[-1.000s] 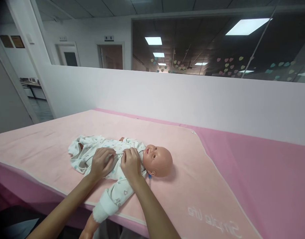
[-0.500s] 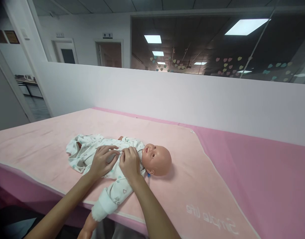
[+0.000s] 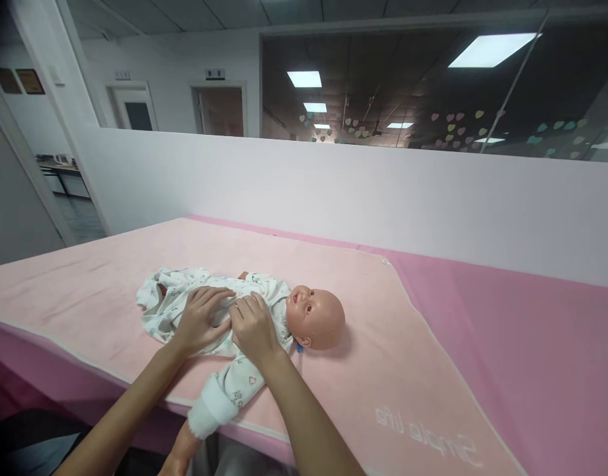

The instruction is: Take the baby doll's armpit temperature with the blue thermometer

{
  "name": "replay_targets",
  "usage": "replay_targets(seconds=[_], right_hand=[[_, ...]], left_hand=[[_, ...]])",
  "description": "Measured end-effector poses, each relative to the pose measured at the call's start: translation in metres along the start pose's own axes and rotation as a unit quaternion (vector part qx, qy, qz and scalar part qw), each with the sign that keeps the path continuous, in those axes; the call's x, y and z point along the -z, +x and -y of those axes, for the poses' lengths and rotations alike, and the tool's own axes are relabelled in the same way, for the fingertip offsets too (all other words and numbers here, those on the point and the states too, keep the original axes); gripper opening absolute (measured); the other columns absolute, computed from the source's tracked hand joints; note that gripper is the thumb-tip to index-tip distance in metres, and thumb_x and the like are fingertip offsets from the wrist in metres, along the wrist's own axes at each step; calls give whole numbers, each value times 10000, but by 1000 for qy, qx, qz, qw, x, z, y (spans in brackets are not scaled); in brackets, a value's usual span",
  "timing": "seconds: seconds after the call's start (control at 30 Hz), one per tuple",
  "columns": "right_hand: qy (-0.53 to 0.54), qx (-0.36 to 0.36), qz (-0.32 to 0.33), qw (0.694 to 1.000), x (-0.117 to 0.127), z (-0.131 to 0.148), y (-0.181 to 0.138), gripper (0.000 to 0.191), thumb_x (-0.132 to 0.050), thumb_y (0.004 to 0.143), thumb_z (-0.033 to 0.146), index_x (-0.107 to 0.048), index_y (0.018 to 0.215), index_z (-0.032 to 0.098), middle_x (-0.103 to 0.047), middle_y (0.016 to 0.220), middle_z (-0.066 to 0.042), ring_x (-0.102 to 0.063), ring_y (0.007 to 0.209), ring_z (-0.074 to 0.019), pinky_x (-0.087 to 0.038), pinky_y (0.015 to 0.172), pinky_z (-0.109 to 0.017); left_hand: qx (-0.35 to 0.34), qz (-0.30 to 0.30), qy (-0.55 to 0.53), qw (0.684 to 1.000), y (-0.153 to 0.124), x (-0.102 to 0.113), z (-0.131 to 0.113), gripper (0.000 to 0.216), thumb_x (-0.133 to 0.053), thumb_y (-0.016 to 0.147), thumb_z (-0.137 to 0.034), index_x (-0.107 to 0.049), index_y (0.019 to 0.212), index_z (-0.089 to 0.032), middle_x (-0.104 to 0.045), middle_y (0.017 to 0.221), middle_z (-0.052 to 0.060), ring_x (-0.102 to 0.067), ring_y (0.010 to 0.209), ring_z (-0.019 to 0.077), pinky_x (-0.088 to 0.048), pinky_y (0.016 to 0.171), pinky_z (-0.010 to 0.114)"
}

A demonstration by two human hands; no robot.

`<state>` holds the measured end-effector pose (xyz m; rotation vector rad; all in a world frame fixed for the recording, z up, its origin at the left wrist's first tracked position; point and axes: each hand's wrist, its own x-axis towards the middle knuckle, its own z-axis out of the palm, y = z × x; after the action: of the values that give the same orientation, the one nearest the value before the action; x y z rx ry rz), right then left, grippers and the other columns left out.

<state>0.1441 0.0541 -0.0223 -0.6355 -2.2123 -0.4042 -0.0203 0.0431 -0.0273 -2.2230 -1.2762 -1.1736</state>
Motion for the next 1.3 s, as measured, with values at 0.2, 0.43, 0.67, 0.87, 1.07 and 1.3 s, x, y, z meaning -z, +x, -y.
replay_targets(seconds=[0.2,0.43,0.67,0.87,1.07,1.3], right_hand=[[-13,29,42,999,-12,6,7,202,-395,849,48,-548,947,137,-575,911,-94,-511,915,-193,-432,890,-335],[-21,-31,45,998,-17,9,8,134,-444,868,153,-537,965,152,-576,942,-92,-507,932,-210,-426,865,-376],[8,-100,37,994,-16,9,5,76,-467,863,168,-498,795,178,-568,838,-59,-510,775,-178,-429,756,-333],[22,-137,-1,990,-17,9,4,123,-432,892,170,-484,781,187,-574,788,-36,-506,739,-167,-418,701,-297],[14,-149,-6,989,-20,7,2,137,-452,890,176,-497,762,193,-573,768,-29,-507,735,-167,-412,694,-296],[9,-153,-10,988,-21,8,1,126,-449,883,150,-506,777,187,-569,775,-30,-507,735,-168,-412,690,-295]], left_hand=[[66,10,-58,996,-16,10,29,268,-475,834,-328,-555,1065,-219,-639,1034,46,-546,974,232,-355,872,387],[57,60,-84,993,-16,8,29,282,-453,798,-290,-582,1040,-221,-640,1019,38,-543,964,233,-357,890,395],[68,71,-112,989,-18,10,29,301,-434,776,-285,-592,1020,-206,-636,1032,53,-534,964,245,-368,892,403],[103,71,-112,986,-18,9,28,270,-468,808,-325,-621,1001,-215,-648,1013,45,-536,966,232,-380,889,381],[103,84,-114,985,-16,11,27,273,-517,819,-353,-636,1046,-258,-667,1002,14,-549,967,217,-396,880,356],[112,70,-123,984,-17,9,28,232,-563,814,-371,-678,990,-275,-689,944,10,-572,918,201,-418,850,348]])
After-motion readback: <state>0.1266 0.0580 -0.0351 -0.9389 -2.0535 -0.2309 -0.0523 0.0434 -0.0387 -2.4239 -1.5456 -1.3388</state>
